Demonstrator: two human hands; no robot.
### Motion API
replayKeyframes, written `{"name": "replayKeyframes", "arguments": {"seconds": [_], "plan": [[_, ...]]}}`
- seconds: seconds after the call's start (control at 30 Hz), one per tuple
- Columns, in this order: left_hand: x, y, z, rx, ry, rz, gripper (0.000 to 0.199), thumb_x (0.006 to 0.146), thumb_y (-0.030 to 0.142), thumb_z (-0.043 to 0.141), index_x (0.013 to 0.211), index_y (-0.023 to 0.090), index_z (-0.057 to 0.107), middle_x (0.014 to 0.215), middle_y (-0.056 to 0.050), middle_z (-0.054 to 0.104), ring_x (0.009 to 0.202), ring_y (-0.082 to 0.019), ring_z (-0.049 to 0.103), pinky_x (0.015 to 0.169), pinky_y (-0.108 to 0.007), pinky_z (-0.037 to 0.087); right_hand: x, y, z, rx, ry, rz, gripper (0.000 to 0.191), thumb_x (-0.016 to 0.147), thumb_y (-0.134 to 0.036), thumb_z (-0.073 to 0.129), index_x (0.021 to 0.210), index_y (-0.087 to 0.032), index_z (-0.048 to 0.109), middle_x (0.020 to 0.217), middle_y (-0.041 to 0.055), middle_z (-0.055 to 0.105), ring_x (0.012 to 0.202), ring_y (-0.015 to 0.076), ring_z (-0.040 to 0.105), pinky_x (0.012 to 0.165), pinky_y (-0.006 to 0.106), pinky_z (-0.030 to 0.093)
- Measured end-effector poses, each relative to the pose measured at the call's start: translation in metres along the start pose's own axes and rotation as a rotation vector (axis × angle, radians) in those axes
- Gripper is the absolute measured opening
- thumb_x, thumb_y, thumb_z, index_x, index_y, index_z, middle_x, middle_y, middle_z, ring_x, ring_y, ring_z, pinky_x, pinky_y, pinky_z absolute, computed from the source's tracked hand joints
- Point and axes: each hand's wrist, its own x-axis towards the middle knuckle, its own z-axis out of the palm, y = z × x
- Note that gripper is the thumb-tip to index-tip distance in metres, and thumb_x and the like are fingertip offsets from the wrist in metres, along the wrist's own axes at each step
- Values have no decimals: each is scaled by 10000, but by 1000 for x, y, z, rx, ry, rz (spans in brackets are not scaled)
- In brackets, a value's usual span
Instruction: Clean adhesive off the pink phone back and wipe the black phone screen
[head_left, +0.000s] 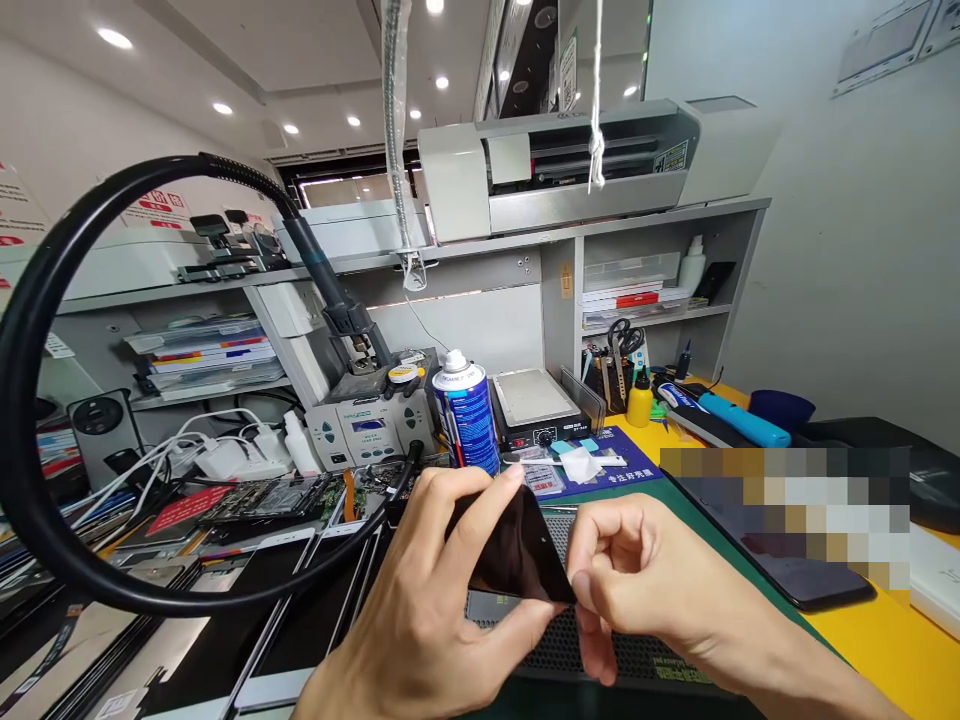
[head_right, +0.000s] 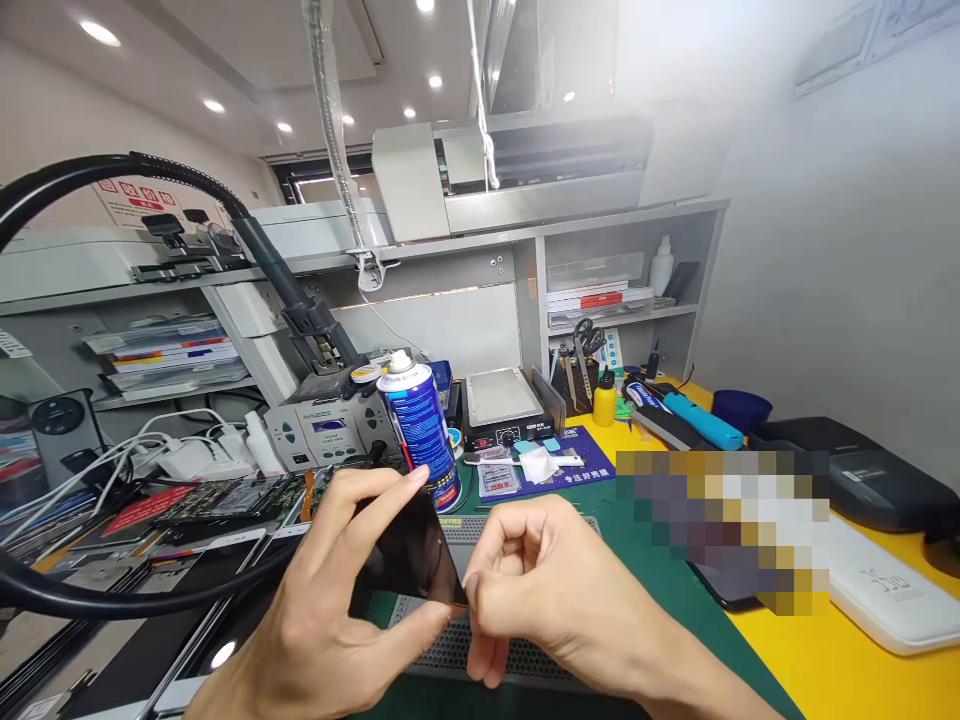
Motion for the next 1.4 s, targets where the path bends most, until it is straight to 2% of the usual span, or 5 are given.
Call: {"name": "replayKeyframes", "arguments": {"seconds": [0.43,0.6,0.83,1.1,1.4], "plan": [[3,5,5,64,318,129,862,722,130,776,1465,180,341,1167,-104,448,1057,-243,503,923,-403,450,-4,-2,14,-98,57,-88,225,579,-198,734,577,-298,533,503,-4,626,475,264,675,495,359,491],[4,2,10,56,449,203,981,611,100,865,1465,125,384,1132,-120,499,993,-255,548,823,-425,500,-6,5,13,-124,63,-139,196,705,-225,734,632,-291,564,597,0,659,526,244,706,568,357,554],[1,-2,12,50,505,226,1072,548,55,883,1483,114,362,1143,-136,495,992,-273,556,803,-462,509,-4,16,14,-40,71,-255,185,756,-264,727,652,-249,574,612,-16,622,496,218,702,545,326,554],[6,1,12,110,579,209,952,625,167,883,1447,104,406,1094,-109,474,953,-245,561,806,-428,502,-3,21,25,40,188,-351,242,775,-319,781,662,-201,603,646,-23,643,489,158,700,915,420,537],[1,-4,14,109,597,177,925,659,179,865,1455,114,399,1097,-112,475,959,-239,566,824,-415,502,-5,14,34,202,212,-288,296,731,-420,828,626,-199,662,630,3,664,513,169,708,752,352,590]]}}
